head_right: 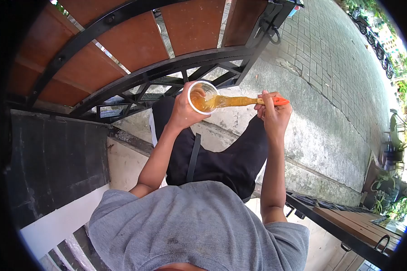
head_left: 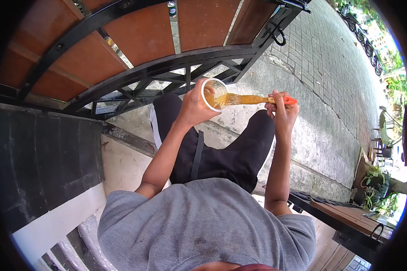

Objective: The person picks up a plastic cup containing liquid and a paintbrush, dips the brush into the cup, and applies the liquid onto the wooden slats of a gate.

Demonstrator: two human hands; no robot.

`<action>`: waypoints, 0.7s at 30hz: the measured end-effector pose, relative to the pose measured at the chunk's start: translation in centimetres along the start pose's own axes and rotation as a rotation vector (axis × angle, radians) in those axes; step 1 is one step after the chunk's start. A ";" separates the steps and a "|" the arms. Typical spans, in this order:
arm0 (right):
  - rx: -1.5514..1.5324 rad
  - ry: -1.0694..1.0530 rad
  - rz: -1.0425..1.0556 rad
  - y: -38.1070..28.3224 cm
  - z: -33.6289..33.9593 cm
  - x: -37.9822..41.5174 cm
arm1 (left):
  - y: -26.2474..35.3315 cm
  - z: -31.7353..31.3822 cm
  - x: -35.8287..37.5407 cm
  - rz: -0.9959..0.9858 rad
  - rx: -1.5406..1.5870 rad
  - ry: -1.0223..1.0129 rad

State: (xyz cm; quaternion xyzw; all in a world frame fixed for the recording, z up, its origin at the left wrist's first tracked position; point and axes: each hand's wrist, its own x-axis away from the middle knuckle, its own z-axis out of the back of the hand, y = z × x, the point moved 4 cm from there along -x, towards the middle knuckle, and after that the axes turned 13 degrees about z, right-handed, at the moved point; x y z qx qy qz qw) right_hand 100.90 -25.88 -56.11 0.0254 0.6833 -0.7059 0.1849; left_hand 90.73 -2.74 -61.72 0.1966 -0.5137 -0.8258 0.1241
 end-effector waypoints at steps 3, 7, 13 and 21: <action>-0.032 -0.009 0.028 -0.7 0.4 -0.2 | -0.2 0.1 -0.1 0.017 0.058 -0.001; 0.036 -0.180 0.183 -3.3 -0.7 0.1 | -0.1 0.2 -0.4 0.016 0.116 -0.011; 0.388 -0.649 0.641 -8.4 -5.3 1.7 | -0.2 -0.4 -1.0 0.067 0.082 0.042; 0.423 -0.716 0.650 -9.2 -5.2 1.8 | 0.6 -0.6 -1.3 0.032 -0.018 0.074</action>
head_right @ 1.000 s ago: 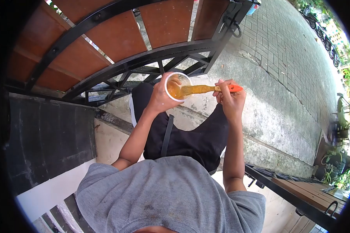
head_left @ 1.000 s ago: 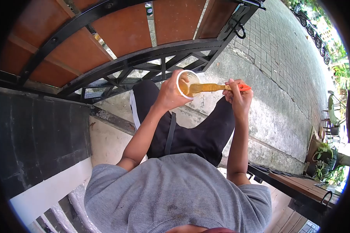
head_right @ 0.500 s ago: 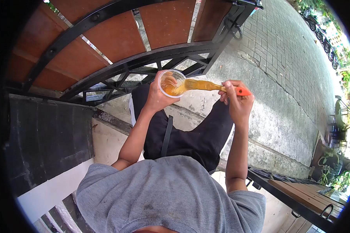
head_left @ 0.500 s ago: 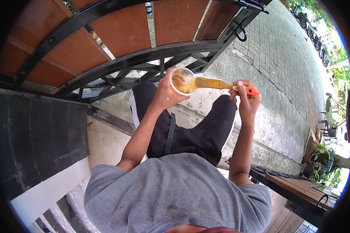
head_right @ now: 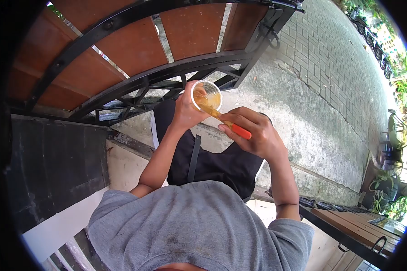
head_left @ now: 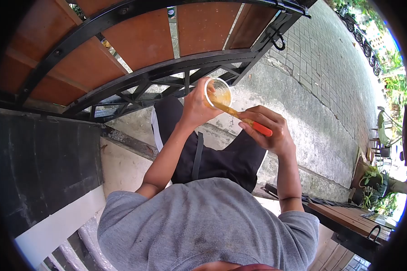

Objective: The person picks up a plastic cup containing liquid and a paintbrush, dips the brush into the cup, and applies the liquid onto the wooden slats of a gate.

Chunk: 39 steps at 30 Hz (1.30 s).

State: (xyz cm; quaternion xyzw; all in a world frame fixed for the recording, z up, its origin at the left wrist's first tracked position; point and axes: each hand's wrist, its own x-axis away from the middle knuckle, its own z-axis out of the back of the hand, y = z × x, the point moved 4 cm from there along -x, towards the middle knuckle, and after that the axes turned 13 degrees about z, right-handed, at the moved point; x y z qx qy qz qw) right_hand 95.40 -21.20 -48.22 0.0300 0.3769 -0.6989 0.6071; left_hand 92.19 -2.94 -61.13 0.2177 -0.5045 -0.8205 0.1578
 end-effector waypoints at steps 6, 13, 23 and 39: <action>-0.256 0.275 -0.184 3.3 0.6 2.3 | -0.4 -0.4 -0.1 0.055 -0.005 -0.009; -1.237 1.243 -0.928 10.4 -10.2 9.0 | -1.6 -2.3 -1.2 0.034 0.056 0.059; -1.396 1.309 -0.489 7.7 -4.1 1.9 | 5.5 -0.8 -7.0 -0.035 0.209 0.109; -0.562 1.242 0.602 -0.4 22.9 -20.4 | 11.7 5.2 -5.7 -0.191 0.313 -0.138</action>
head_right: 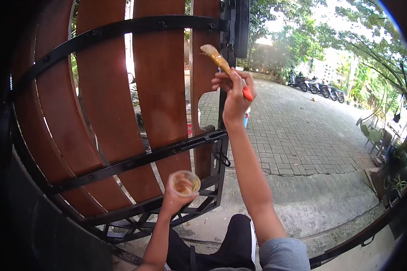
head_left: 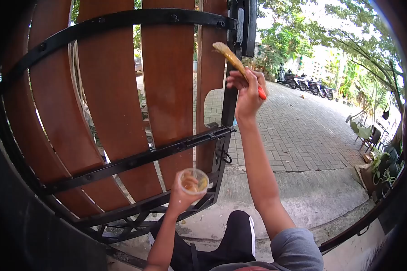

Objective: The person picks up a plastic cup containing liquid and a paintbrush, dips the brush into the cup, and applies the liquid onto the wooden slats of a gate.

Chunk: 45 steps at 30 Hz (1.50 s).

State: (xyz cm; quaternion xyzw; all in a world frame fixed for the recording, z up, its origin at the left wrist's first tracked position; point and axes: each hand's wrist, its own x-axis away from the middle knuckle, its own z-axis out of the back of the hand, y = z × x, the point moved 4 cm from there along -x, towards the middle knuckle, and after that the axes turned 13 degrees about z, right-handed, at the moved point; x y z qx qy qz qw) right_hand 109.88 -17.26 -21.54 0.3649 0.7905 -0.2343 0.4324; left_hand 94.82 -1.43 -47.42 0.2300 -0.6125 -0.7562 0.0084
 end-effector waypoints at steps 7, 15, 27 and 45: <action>0.037 0.088 0.138 3.0 -1.7 -2.9 | -15.6 1.9 8.2 0.167 -0.080 0.055; 0.045 0.187 0.197 6.1 -3.3 -4.2 | -22.8 3.8 15.3 0.263 -0.037 0.195; -0.015 0.048 0.189 6.8 -3.9 -3.1 | -23.7 4.6 15.7 0.298 0.013 0.207; 0.230 0.119 0.091 6.6 1.4 -0.9 | -25.5 4.4 15.0 0.344 -0.040 0.129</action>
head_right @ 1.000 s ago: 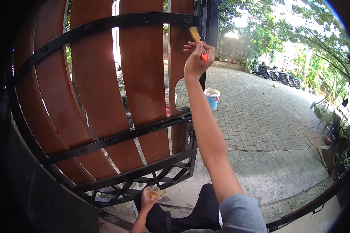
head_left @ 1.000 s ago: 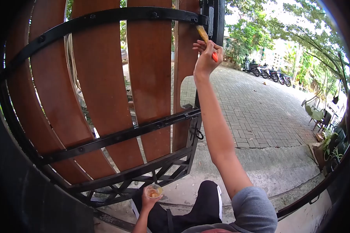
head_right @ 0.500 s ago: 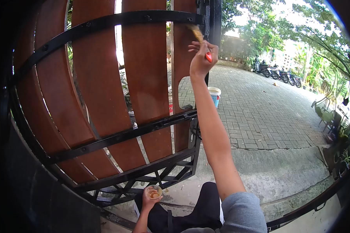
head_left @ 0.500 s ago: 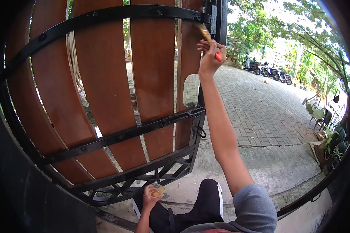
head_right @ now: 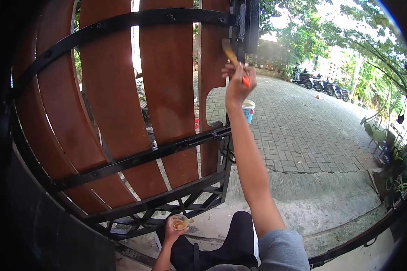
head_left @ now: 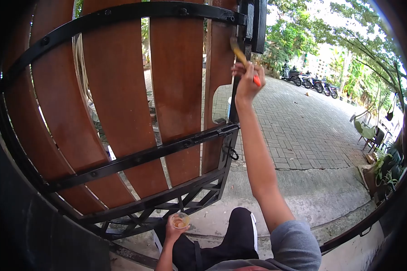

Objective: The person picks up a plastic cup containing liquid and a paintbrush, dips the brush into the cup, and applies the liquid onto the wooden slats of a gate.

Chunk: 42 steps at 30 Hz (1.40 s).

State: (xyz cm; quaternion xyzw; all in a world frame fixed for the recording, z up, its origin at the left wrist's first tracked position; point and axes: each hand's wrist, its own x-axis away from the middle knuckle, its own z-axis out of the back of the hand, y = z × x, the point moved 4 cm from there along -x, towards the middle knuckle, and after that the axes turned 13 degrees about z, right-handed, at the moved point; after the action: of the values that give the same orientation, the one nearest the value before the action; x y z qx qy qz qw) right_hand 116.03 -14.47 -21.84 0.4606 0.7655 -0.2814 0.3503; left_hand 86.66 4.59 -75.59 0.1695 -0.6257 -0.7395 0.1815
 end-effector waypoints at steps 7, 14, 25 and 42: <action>0.041 -0.019 -0.028 -3.7 3.9 2.3 | 0.0 -0.3 -0.2 0.012 -0.026 -0.005; 0.010 -0.076 -0.017 -2.1 -2.2 -4.2 | -0.1 -0.4 -0.2 0.061 0.069 0.005; 0.169 -0.088 -0.218 -2.6 7.0 5.7 | 1.9 -0.4 0.5 0.027 0.009 -0.022; 0.185 -0.101 -0.237 -2.8 8.8 7.1 | -0.2 -0.1 -0.4 -0.010 -0.013 -0.003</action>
State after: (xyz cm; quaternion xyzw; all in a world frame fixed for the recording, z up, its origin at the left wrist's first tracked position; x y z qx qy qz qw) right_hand 113.60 -18.68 -32.48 0.3825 0.7666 -0.4131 0.3088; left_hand 87.06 4.78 -75.82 0.1703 -0.6202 -0.7448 0.1779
